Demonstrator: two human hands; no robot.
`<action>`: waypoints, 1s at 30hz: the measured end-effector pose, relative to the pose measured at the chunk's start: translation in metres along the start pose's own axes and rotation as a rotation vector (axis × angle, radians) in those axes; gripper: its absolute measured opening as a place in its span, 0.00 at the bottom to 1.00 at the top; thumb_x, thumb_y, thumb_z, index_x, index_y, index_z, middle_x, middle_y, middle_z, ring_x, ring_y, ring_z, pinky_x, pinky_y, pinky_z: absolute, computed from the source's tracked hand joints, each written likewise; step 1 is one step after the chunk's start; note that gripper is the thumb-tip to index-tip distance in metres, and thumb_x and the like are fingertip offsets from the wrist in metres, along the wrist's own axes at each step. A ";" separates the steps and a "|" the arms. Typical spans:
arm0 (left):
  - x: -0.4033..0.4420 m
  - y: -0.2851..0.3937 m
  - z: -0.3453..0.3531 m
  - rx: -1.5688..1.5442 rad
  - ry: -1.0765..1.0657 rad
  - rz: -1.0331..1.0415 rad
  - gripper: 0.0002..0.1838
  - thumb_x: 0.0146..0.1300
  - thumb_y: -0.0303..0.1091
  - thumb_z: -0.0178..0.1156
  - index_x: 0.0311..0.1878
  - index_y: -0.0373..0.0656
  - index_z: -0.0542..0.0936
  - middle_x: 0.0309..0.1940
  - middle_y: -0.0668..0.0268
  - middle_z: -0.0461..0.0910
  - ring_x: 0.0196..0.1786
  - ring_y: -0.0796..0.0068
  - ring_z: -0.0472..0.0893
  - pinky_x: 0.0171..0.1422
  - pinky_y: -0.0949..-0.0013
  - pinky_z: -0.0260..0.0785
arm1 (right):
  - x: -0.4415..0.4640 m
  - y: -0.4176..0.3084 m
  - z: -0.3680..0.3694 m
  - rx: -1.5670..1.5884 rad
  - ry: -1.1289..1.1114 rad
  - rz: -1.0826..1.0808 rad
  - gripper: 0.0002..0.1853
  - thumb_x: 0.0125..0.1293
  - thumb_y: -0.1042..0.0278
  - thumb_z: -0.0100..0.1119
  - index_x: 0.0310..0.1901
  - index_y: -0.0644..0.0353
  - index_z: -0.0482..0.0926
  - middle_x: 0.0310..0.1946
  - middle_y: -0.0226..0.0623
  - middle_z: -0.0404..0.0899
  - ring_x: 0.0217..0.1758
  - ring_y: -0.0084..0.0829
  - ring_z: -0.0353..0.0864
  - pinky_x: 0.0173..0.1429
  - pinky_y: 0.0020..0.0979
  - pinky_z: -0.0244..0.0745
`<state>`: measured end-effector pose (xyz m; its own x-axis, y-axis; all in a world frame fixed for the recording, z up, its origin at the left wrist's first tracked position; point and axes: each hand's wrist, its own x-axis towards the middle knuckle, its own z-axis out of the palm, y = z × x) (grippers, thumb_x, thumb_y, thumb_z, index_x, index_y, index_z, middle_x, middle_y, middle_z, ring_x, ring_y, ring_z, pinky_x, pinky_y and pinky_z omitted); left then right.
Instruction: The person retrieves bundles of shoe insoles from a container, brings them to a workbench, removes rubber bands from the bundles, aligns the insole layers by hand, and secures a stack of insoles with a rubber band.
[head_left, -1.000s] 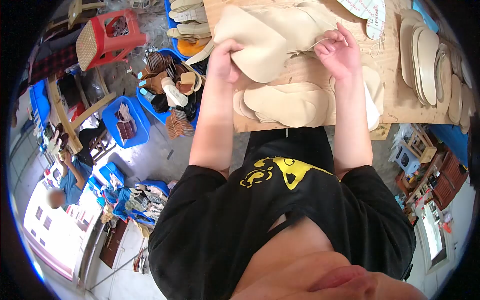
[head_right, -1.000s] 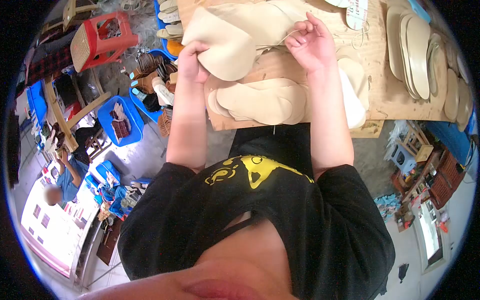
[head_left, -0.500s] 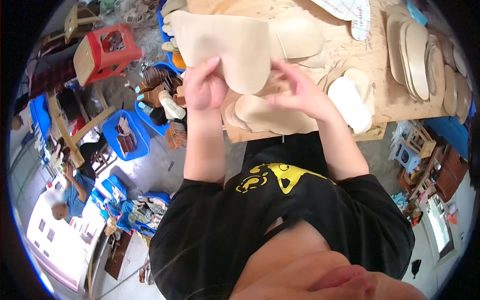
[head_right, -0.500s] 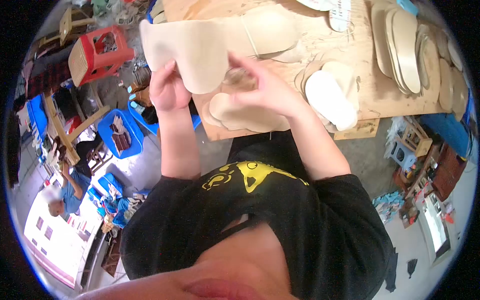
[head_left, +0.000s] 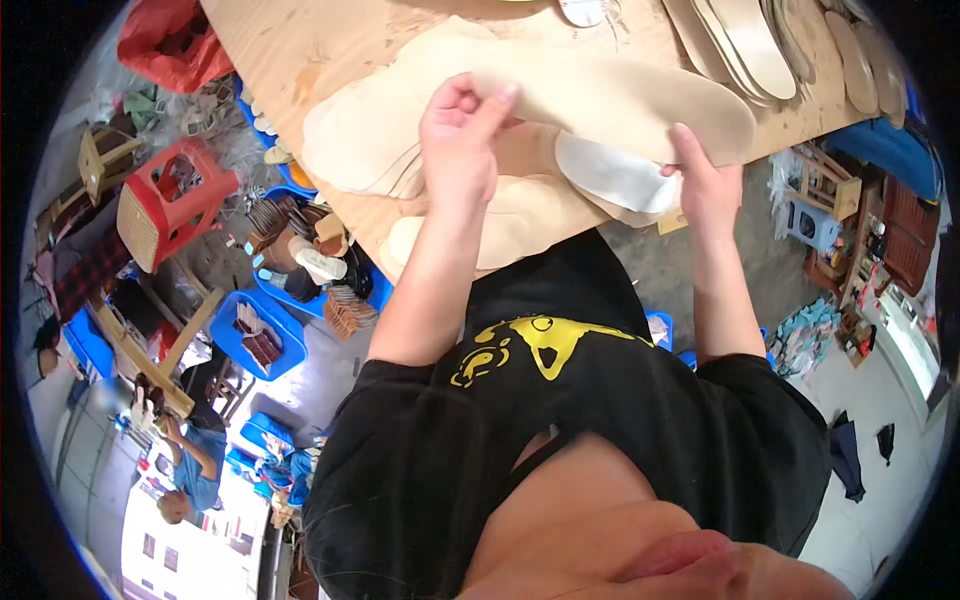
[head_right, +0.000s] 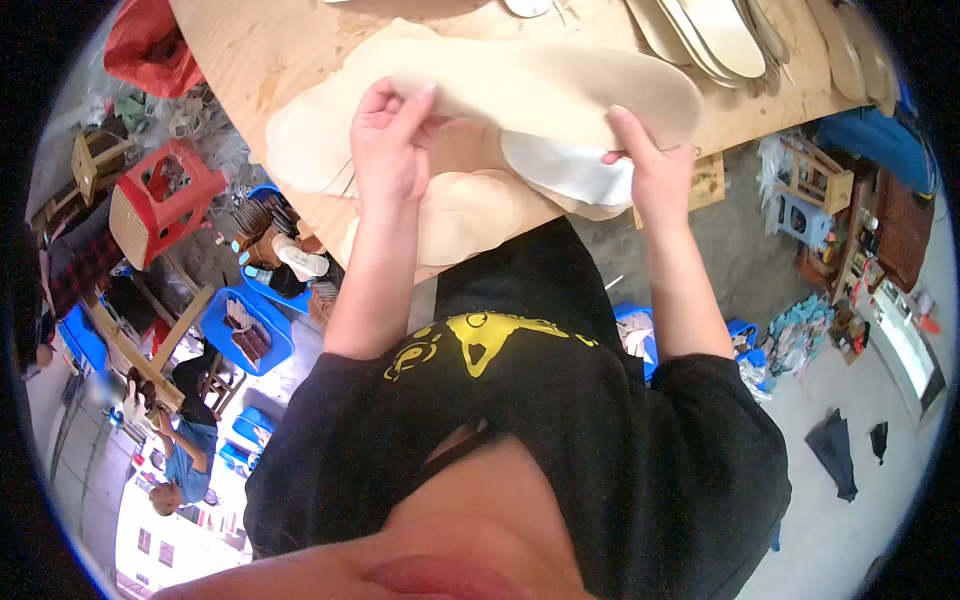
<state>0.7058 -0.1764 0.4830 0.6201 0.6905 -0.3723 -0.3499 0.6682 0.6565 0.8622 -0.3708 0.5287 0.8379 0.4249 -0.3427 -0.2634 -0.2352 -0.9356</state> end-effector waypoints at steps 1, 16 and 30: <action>0.001 -0.008 0.010 0.067 -0.030 0.022 0.09 0.60 0.19 0.64 0.43 0.37 0.77 0.39 0.64 0.83 0.39 0.77 0.82 0.45 0.73 0.77 | 0.005 0.006 -0.016 0.031 0.034 -0.034 0.14 0.64 0.73 0.63 0.50 0.66 0.78 0.43 0.36 0.80 0.40 0.26 0.81 0.29 0.27 0.80; 0.009 -0.083 0.147 0.354 -0.423 0.191 0.08 0.58 0.14 0.61 0.38 0.37 0.81 0.40 0.59 0.84 0.46 0.72 0.82 0.54 0.70 0.72 | 0.054 0.025 -0.184 0.383 0.050 -0.234 0.16 0.66 0.82 0.53 0.55 0.61 0.74 0.54 0.41 0.77 0.54 0.42 0.79 0.52 0.49 0.80; -0.050 -0.135 0.121 1.202 -0.207 0.169 0.14 0.60 0.23 0.56 0.50 0.36 0.77 0.36 0.57 0.80 0.38 0.59 0.80 0.46 0.62 0.73 | 0.101 0.079 -0.226 -0.972 0.506 -0.468 0.29 0.61 0.62 0.69 0.57 0.72 0.70 0.53 0.44 0.73 0.53 0.32 0.74 0.55 0.32 0.70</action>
<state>0.8071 -0.3344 0.4917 0.7676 0.6137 -0.1850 0.3645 -0.1806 0.9135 1.0338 -0.5439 0.4394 0.9070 0.3038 0.2916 0.4079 -0.8059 -0.4291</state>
